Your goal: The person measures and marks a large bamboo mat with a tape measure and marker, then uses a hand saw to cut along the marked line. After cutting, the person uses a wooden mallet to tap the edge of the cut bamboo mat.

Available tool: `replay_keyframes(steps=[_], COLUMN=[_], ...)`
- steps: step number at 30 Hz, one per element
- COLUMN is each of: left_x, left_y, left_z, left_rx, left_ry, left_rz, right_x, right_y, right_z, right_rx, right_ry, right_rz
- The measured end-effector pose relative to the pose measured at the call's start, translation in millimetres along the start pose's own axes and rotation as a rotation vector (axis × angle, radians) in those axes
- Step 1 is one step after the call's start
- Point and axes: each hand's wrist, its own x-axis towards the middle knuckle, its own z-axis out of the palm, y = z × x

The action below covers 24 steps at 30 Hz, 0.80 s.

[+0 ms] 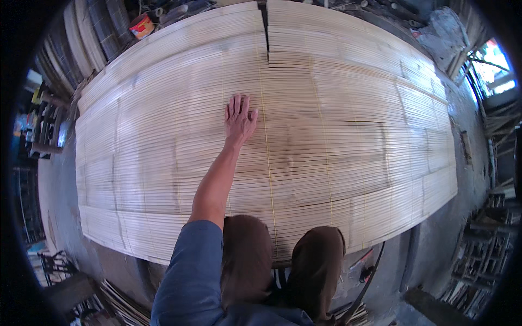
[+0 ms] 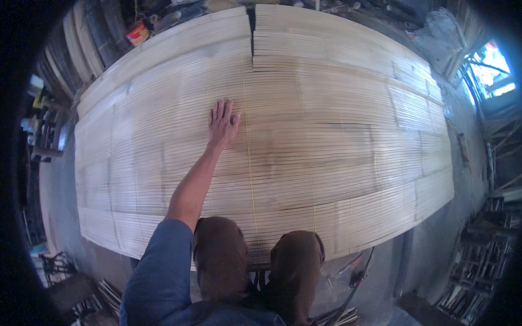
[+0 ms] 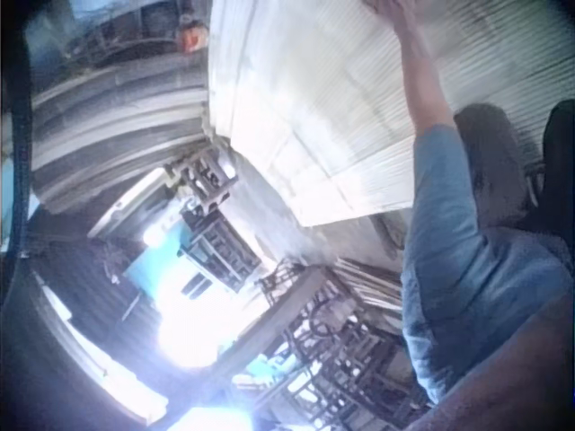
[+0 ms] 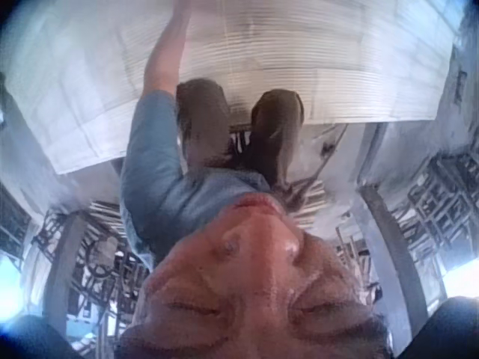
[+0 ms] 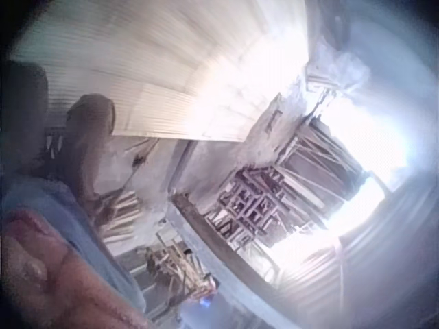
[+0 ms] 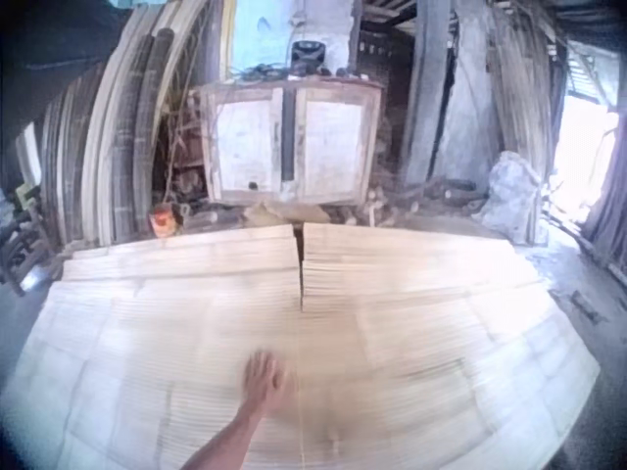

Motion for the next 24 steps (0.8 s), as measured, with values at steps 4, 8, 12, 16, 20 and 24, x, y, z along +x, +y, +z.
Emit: replay_keyframes(steps=[4, 8, 12, 16, 20, 24], left_x=[3, 0, 2, 1, 6, 38], left_y=[5, 6, 4, 11, 4, 22], left_z=[-7, -13, -13, -6, -5, -17], left_rx=[-0.021, -0.015, 0.002, 0.008, 0.033, -0.012], left_ry=[0.000, 0.005, 0.012, -0.020, 0.062, -0.196], left_rz=[-0.018, 0.006, -0.007, -0.015, 0.004, -0.103], right_x=[-56, -90, -77, -67, -50, -22], right_y=[-24, -40, -14, -98, -184, -223], right_z=[-7, -8, -22, -4, 60, 155], right_rx=[0.321, 0.456, 0.290, 0.207, 0.211, 0.307], right_ry=[0.141, 0.231, 0.266, 0.259, -0.004, -0.196], right_rz=[0.200, 0.266, 0.038, -0.356, -0.791, -0.859])
